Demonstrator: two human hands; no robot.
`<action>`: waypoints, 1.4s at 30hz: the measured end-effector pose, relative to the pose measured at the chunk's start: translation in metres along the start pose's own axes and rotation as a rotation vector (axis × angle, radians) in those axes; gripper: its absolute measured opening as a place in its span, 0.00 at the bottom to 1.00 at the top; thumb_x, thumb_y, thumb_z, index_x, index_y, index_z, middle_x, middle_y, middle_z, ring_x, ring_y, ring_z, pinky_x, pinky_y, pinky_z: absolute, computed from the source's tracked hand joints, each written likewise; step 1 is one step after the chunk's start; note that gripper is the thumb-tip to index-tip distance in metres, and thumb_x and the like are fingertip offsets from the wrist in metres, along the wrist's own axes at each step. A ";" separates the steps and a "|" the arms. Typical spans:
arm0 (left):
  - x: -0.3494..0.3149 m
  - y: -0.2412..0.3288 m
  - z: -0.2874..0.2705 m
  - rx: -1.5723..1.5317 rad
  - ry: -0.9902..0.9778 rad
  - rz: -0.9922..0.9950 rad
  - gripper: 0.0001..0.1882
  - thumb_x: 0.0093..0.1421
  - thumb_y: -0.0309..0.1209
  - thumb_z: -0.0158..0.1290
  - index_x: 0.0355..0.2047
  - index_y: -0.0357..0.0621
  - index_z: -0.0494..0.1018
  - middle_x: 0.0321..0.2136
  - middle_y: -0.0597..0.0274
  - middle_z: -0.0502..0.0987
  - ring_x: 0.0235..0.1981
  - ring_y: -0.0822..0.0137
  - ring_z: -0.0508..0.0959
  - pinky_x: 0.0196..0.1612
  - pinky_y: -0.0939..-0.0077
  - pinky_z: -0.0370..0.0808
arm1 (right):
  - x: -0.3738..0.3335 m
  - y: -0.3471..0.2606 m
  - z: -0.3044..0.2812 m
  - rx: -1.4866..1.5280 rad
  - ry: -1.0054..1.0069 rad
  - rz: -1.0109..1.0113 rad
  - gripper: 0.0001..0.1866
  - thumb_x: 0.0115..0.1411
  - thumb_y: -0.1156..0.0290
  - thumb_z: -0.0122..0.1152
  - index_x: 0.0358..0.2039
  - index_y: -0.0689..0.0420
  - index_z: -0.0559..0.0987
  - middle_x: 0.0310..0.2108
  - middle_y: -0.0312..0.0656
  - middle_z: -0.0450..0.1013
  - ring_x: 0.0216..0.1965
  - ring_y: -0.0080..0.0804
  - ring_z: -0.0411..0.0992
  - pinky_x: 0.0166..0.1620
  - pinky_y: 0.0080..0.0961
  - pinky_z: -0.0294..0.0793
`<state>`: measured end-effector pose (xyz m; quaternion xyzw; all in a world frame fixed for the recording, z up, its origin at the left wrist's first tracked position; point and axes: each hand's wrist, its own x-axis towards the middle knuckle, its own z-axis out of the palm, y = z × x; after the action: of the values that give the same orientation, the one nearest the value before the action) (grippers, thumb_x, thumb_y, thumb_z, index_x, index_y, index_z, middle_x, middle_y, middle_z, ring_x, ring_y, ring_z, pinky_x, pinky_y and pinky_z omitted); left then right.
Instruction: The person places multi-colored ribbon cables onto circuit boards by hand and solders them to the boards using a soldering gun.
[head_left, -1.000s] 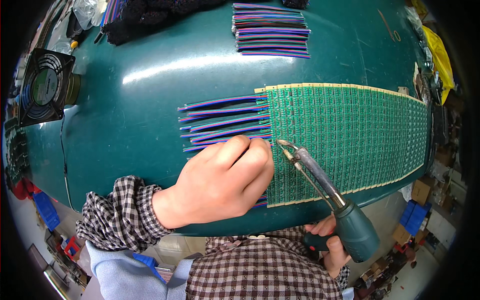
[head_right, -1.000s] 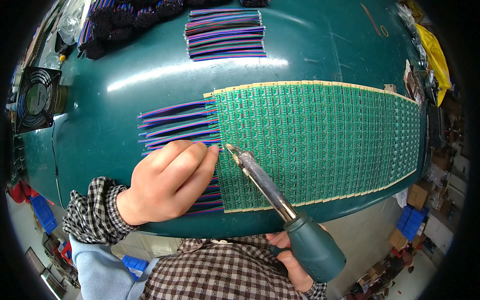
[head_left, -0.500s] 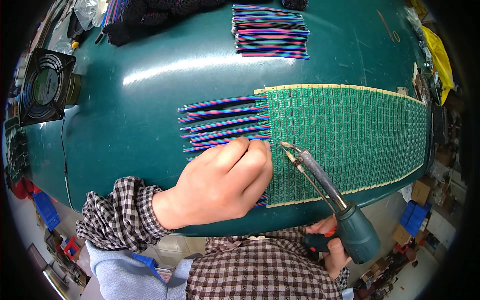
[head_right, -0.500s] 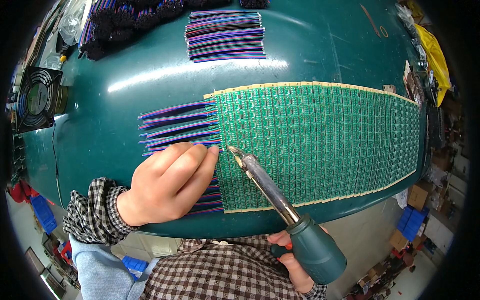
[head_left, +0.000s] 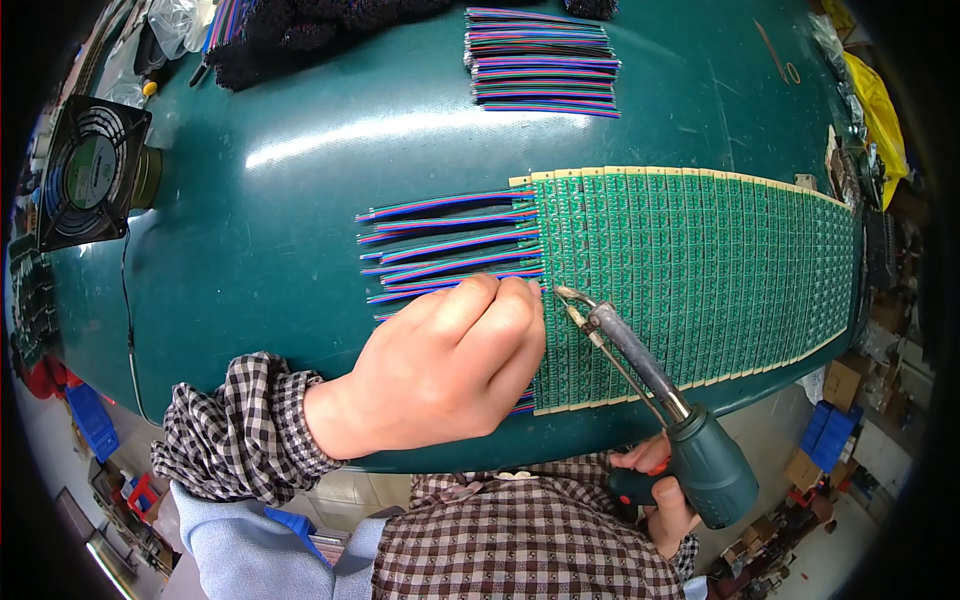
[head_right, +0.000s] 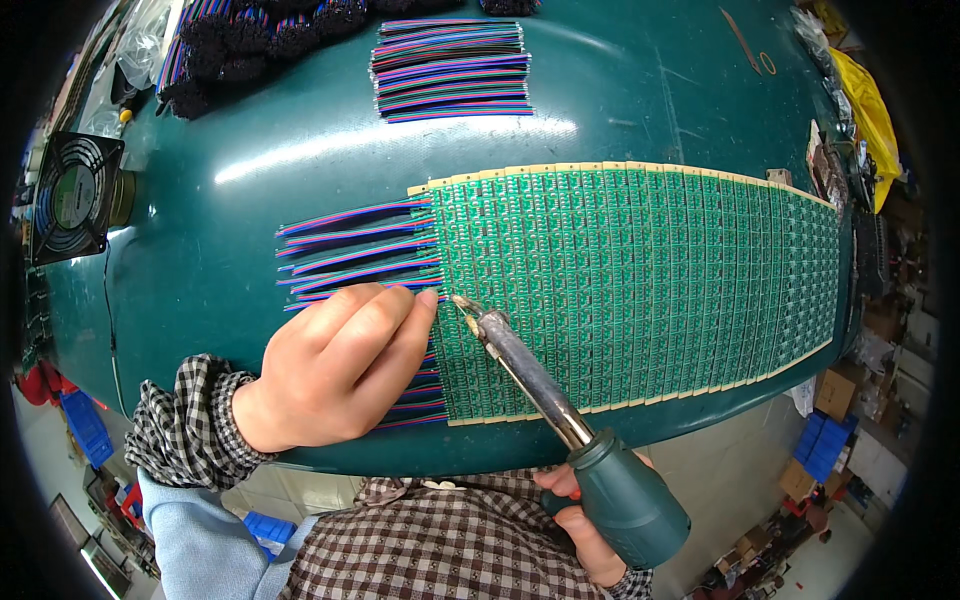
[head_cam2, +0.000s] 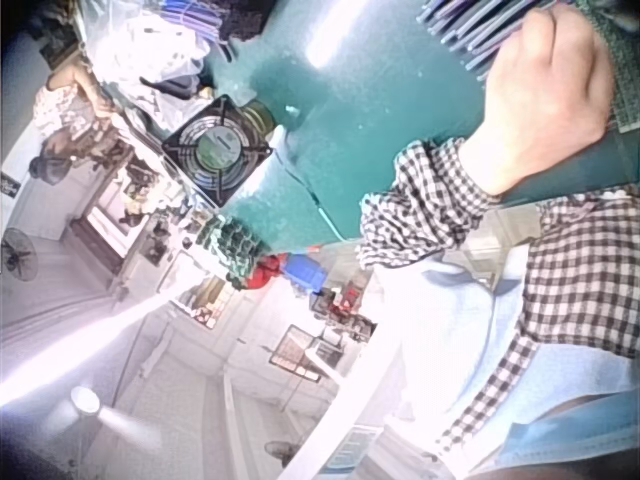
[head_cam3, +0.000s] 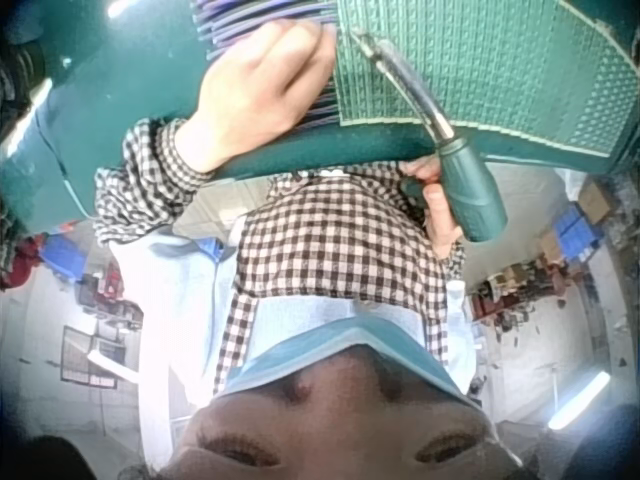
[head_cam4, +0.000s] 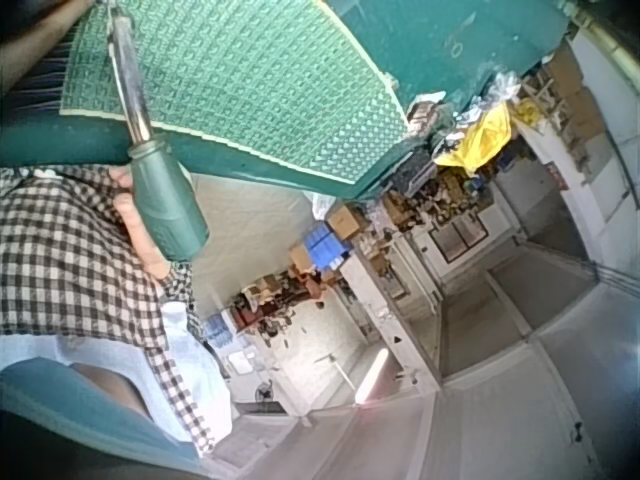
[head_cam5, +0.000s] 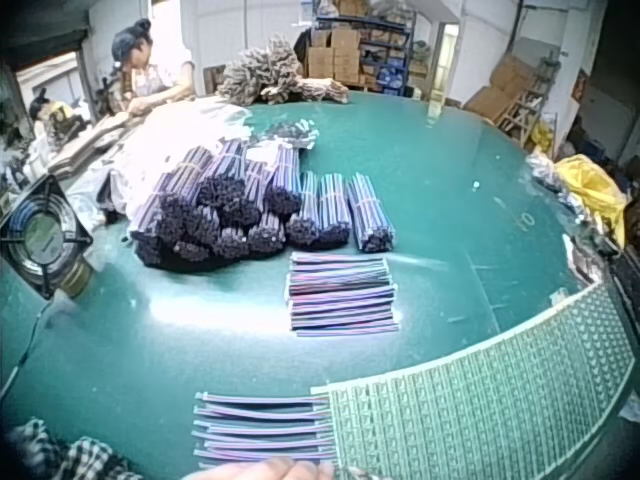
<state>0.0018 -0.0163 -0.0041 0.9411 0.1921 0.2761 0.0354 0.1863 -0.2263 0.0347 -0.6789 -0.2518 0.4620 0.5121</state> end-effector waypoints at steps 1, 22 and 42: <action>0.000 0.000 0.000 0.007 0.006 0.002 0.19 0.41 0.24 0.58 0.37 0.30 0.79 0.35 0.56 0.74 0.30 0.64 0.77 0.29 0.77 0.75 | 0.000 0.000 0.001 0.019 -0.001 0.011 0.32 0.57 0.56 0.67 0.48 0.72 0.69 0.31 0.47 0.70 0.35 0.39 0.75 0.42 0.40 0.83; 0.000 -0.004 -0.002 0.015 -0.023 0.081 0.19 0.37 0.23 0.59 0.34 0.31 0.80 0.34 0.57 0.75 0.31 0.65 0.77 0.29 0.79 0.77 | 0.000 -0.002 0.005 0.012 0.044 0.002 0.35 0.57 0.53 0.67 0.49 0.74 0.68 0.30 0.47 0.70 0.34 0.38 0.75 0.40 0.38 0.83; 0.001 -0.006 -0.003 -0.082 -0.084 0.053 0.18 0.39 0.22 0.59 0.34 0.30 0.79 0.35 0.55 0.74 0.31 0.63 0.77 0.30 0.76 0.77 | 0.006 -0.010 0.010 0.007 0.016 0.032 0.26 0.56 0.53 0.67 0.34 0.67 0.72 0.28 0.46 0.68 0.33 0.37 0.73 0.42 0.42 0.82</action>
<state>-0.0012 -0.0106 -0.0024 0.9543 0.1540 0.2448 0.0747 0.1820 -0.2133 0.0411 -0.6846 -0.2351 0.4656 0.5092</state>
